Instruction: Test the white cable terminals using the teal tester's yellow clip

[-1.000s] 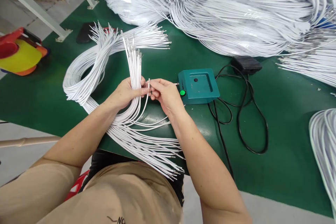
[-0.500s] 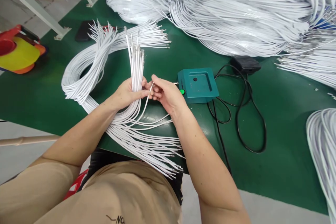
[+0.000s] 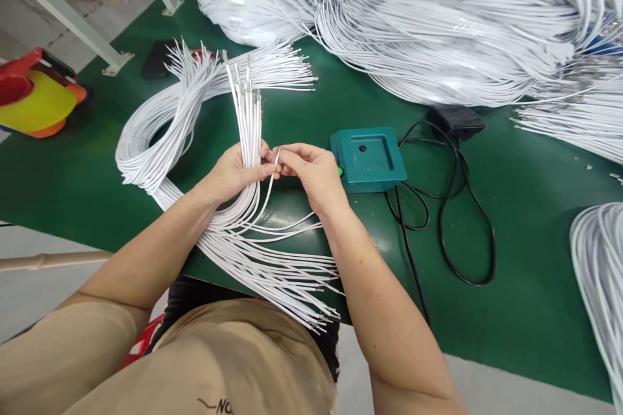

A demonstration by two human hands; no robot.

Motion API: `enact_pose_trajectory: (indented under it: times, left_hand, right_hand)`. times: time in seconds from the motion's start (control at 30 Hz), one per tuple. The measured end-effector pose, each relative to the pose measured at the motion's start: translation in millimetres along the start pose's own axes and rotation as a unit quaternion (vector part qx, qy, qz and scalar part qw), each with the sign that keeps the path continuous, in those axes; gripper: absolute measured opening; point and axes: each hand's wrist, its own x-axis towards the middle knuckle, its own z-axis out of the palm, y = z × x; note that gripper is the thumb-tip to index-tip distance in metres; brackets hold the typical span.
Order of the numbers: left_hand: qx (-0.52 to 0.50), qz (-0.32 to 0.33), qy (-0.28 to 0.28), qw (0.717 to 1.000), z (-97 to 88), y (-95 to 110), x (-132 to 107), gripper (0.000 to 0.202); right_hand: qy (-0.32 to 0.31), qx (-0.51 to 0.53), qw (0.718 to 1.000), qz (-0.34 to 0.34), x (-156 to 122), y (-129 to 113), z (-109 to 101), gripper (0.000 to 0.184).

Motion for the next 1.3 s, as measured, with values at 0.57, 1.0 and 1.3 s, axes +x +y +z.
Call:
enact_pose_trajectory:
  times: [0.57,1.0,1.3]
  left_hand:
    - [0.096,0.04,0.015,0.994,-5.4,-5.1,1.6,0.029]
    - [0.087,0.039,0.031,0.995,-6.4,-7.2,1.7,0.031]
    - [-0.03,-0.102,-0.02,0.994,-5.8,2.8,3.6,0.044]
  right_hand:
    - [0.023,-0.071,0.996,0.053,0.0,-2.6,-2.8,0.008]
    - [0.013,-0.104,0.994,-0.039,2.0,6.1,-3.2,0.023]
    - [0.045,-0.604,0.737,-0.302,3.4,21.2,-0.1,0.032]
